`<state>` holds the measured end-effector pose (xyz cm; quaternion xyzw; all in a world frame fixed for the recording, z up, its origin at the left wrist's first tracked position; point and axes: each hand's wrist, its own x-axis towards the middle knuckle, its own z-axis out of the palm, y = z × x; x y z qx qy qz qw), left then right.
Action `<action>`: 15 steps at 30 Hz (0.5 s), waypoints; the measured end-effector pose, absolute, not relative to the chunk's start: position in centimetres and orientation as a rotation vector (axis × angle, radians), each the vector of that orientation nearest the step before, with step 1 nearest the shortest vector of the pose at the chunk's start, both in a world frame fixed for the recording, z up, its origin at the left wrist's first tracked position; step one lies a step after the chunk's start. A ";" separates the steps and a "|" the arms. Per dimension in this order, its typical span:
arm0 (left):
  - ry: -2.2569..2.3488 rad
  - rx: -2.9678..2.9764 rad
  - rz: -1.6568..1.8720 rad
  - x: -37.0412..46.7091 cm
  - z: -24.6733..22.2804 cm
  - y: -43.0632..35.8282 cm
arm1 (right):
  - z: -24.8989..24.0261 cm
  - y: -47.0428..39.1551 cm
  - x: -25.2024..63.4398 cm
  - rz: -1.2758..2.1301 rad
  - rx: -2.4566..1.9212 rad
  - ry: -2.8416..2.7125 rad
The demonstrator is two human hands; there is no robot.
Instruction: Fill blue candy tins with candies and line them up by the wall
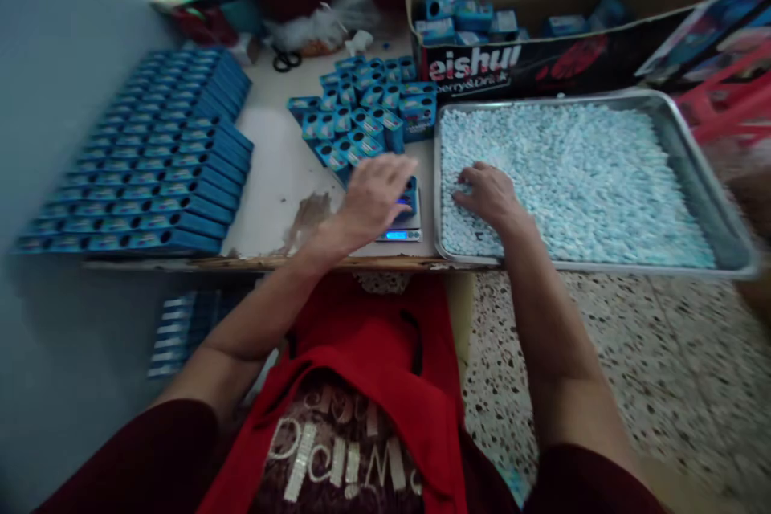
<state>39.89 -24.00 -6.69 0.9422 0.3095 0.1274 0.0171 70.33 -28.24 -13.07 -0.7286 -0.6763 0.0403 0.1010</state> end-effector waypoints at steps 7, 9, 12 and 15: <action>0.932 2.856 0.566 34.2 -0.2 -18.5 | -14.7 -28.8 71.6 -0.039 -1.931 -1.786; 1.055 2.809 0.774 29.0 3.1 -13.9 | -14.4 -28.9 71.6 -0.046 -1.871 -1.679; 1.397 2.716 0.842 22.0 6.3 -4.9 | -12.9 -28.7 70.4 0.002 -1.780 -1.499; 1.681 2.641 0.645 17.9 5.7 3.3 | -10.6 -27.6 67.3 0.130 -1.659 -1.560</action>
